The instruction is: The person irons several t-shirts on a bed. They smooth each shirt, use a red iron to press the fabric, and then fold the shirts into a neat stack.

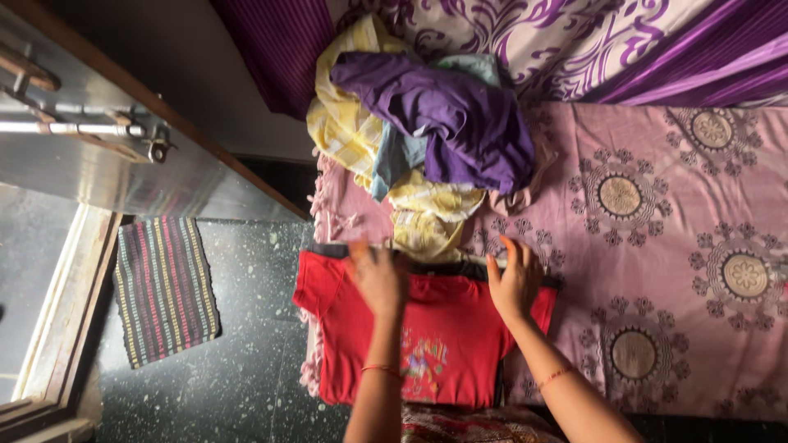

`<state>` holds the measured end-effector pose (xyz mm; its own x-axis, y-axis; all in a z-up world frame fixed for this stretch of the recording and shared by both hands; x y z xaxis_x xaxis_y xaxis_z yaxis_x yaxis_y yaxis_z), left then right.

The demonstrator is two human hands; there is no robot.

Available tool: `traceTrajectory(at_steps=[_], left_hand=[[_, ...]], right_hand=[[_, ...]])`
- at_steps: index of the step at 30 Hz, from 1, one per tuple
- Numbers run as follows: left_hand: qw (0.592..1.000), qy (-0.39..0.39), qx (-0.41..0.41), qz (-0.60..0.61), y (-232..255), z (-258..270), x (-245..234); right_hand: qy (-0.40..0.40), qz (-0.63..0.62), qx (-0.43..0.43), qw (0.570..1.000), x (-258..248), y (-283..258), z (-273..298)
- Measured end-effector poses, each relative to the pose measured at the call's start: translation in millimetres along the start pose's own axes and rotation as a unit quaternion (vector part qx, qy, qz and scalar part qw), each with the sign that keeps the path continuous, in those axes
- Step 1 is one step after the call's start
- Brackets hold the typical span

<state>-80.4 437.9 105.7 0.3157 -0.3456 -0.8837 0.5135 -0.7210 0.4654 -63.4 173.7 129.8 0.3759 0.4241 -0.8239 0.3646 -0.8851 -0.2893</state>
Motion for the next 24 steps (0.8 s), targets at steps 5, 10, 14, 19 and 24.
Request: traceTrajectory(at_steps=[5, 10, 14, 19, 24], left_hand=[[0.974, -0.046, 0.022, 0.22, 116.8, -31.2, 10.6], [0.949, -0.106, -0.003, 0.298, 173.3, -61.8, 34.4], [0.919, -0.136, -0.081, 0.36, 179.4, -76.1, 66.4], [0.902, -0.088, -0.073, 0.415, 174.0, -77.1, 74.0], [0.903, 0.006, -0.086, 0.421, 168.7, -66.3, 26.0]], right_hand=[[0.048, 0.002, -0.04, 0.998, 14.3, -3.1, -101.8], [0.019, 0.022, -0.044, 0.999, 32.0, 1.1, -164.0], [-0.014, 0.004, -0.023, 1.0, 45.1, 5.2, -179.1], [0.043, -0.136, -0.109, 0.984, 38.7, 3.3, -179.7], [-0.014, -0.281, -0.093, 0.955, -0.5, -6.6, -163.9]])
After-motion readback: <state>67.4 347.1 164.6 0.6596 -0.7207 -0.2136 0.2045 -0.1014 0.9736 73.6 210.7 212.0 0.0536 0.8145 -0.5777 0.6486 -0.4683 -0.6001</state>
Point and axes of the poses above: each hand's wrist, its own z-axis away from the middle knuckle, its own x-axis out of the palm, y = z × x, the point moved 4 cm from there along -z, towards the middle knuckle, and after that the axes turned 14 degrees about -x, right-handed, at the moved point
